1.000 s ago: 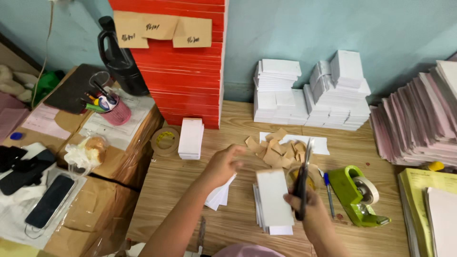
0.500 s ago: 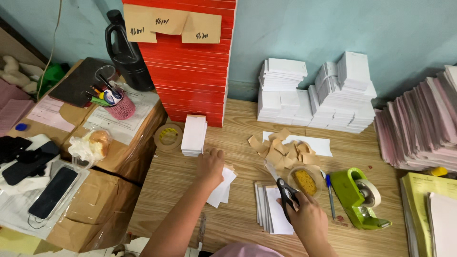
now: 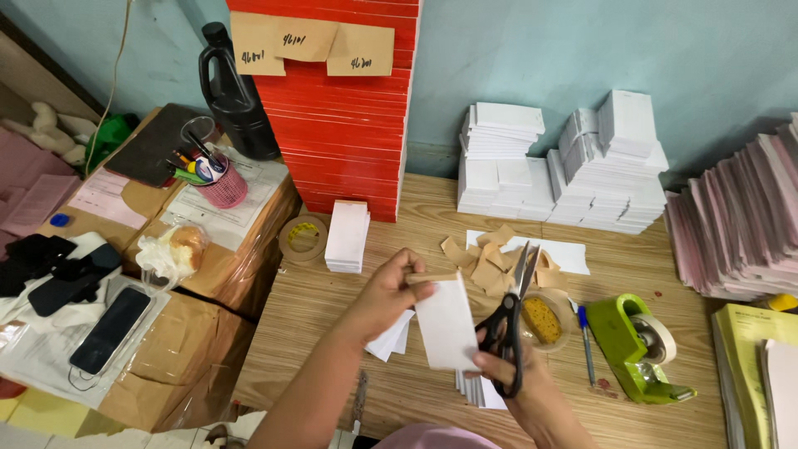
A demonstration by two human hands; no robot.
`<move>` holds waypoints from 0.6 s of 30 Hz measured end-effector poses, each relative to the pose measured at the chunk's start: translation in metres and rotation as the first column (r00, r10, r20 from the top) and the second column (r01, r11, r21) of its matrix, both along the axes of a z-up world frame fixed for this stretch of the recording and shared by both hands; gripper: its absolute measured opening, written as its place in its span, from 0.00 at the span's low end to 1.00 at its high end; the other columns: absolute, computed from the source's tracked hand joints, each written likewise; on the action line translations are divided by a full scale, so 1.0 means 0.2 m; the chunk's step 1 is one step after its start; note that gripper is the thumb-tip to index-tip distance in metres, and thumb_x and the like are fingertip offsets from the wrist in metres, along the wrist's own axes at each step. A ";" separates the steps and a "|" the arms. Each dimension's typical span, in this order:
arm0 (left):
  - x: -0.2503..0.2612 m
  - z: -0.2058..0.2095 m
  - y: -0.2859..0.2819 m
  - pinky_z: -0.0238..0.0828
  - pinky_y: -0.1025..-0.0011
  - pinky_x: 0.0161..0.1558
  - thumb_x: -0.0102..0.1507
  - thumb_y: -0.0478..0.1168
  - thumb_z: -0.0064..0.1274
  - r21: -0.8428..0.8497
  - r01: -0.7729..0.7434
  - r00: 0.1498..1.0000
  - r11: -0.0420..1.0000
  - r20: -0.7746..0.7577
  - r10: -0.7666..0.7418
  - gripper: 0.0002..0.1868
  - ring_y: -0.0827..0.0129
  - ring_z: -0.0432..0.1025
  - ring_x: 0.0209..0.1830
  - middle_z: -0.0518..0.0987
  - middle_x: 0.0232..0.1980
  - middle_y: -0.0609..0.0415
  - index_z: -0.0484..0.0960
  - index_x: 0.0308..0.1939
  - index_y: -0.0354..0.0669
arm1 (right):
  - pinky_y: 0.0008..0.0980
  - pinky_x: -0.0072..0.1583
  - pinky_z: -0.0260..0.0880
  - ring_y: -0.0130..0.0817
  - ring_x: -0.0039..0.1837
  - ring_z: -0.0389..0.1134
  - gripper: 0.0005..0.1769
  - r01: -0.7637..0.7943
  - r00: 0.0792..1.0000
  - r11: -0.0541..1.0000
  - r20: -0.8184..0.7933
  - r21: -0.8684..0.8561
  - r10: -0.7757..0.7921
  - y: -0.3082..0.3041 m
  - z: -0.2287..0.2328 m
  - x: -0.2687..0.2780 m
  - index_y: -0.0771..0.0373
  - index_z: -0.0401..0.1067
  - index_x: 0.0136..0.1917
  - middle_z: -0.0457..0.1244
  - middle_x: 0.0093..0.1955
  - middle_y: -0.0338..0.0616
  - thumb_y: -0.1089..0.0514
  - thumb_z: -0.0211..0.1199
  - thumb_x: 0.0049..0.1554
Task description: The person uses scissors to trim the edges of small white paper cards. They pick up each card, cut along the edges, and place the trimmed cards into a stack on the table.
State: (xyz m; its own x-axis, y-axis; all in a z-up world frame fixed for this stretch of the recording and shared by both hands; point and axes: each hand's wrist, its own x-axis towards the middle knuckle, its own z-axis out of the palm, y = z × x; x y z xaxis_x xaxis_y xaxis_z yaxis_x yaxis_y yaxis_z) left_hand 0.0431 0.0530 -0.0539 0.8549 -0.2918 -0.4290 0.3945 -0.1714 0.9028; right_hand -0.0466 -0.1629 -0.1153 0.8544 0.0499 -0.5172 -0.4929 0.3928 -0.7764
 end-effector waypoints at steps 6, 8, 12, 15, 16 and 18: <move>-0.04 -0.08 -0.03 0.82 0.62 0.55 0.68 0.70 0.42 -0.330 0.551 0.745 0.767 0.608 -0.274 0.36 0.47 0.62 0.72 0.50 0.85 0.45 0.61 0.76 0.65 | 0.42 0.49 0.75 0.45 0.44 0.73 0.21 -0.025 0.995 0.898 0.095 0.438 -0.019 -0.08 -0.18 -0.01 0.71 0.70 0.55 0.71 0.49 0.57 0.69 0.67 0.48; -0.03 -0.13 -0.07 0.76 0.66 0.58 0.70 0.58 0.46 -0.304 0.513 0.717 0.803 0.666 -0.206 0.26 0.54 0.60 0.76 0.54 0.83 0.48 0.66 0.72 0.63 | 0.40 0.42 0.66 0.43 0.37 0.66 0.16 -0.156 0.978 0.865 0.200 0.477 0.066 -0.03 -0.07 -0.04 0.71 0.67 0.50 0.65 0.39 0.55 0.67 0.67 0.49; -0.05 -0.10 -0.11 0.72 0.65 0.63 0.69 0.37 0.55 -0.505 0.524 0.762 0.685 0.638 -0.112 0.11 0.67 0.70 0.67 0.69 0.68 0.55 0.72 0.53 0.55 | 0.30 0.34 0.58 0.36 0.34 0.59 0.19 -0.288 0.957 0.805 0.192 0.519 0.218 0.00 0.04 -0.09 0.62 0.61 0.47 0.57 0.34 0.48 0.64 0.71 0.50; -0.08 -0.15 -0.08 0.69 0.80 0.47 0.66 0.34 0.60 -0.548 0.415 0.869 0.726 0.475 -0.139 0.12 0.79 0.73 0.45 0.78 0.45 0.61 0.74 0.49 0.48 | 0.35 0.41 0.72 0.41 0.40 0.73 0.29 -0.272 0.914 0.962 0.308 -0.021 0.265 -0.11 -0.04 -0.10 0.75 0.76 0.53 0.73 0.42 0.59 0.52 0.76 0.45; -0.08 -0.13 -0.07 0.69 0.80 0.47 0.66 0.34 0.60 -0.547 0.414 0.870 0.727 0.473 -0.140 0.12 0.79 0.73 0.45 0.78 0.45 0.61 0.74 0.49 0.48 | 0.35 0.41 0.72 0.41 0.40 0.73 0.29 -0.272 0.914 0.962 0.306 -0.019 0.265 -0.13 -0.01 -0.10 0.75 0.76 0.53 0.73 0.42 0.59 0.52 0.76 0.45; -0.09 -0.08 -0.06 0.70 0.79 0.49 0.61 0.39 0.65 -0.382 0.325 0.855 0.865 0.510 -0.096 0.14 0.75 0.73 0.47 0.78 0.48 0.60 0.78 0.47 0.48 | 0.27 0.44 0.69 0.31 0.45 0.71 0.21 -0.127 0.817 0.755 0.363 -0.643 0.447 -0.16 0.05 -0.10 0.59 0.80 0.48 0.75 0.44 0.41 0.71 0.72 0.39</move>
